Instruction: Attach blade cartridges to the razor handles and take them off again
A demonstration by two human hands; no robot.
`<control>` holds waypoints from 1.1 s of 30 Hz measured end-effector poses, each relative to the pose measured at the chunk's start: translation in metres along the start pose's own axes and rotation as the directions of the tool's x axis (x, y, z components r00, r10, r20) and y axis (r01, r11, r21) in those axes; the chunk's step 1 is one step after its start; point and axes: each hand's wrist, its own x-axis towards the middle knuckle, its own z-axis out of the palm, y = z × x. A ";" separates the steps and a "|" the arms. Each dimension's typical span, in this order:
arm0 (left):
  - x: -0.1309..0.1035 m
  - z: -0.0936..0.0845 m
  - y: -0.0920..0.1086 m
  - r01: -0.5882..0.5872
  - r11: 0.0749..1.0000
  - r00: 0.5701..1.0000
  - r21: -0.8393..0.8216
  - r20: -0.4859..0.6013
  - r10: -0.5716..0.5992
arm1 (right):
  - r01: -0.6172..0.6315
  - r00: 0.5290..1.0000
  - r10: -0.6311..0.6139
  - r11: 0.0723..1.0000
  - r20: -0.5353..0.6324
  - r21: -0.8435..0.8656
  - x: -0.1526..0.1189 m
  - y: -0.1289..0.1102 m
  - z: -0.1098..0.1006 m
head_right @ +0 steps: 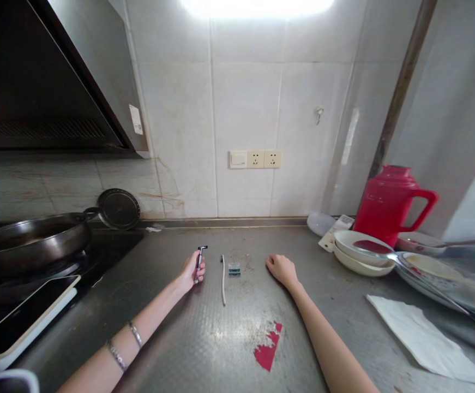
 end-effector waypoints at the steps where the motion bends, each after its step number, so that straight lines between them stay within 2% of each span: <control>1: -0.001 0.000 0.000 0.013 1.000 1.000 -0.017 -0.003 -0.013 | 0.002 1.000 -0.002 1.000 -0.001 -0.001 0.000 0.000 0.000; 4: -0.003 -0.001 0.001 0.029 0.998 1.000 -0.056 -0.004 -0.029 | 0.008 1.000 -0.008 1.000 -0.010 0.000 0.000 0.001 0.001; 11: -0.006 0.000 0.002 0.024 0.999 1.000 -0.039 0.016 -0.023 | -0.003 1.000 0.003 1.000 -0.002 0.008 0.000 0.000 0.001; 18: -0.005 0.002 0.000 0.077 0.997 0.997 0.003 0.021 -0.077 | -0.010 1.000 0.010 1.000 0.008 -0.001 0.001 0.000 0.000; 33: -0.006 0.003 0.000 0.118 0.992 0.993 -0.034 0.027 -0.117 | -0.010 1.000 0.010 1.000 0.011 -0.006 0.000 0.000 0.001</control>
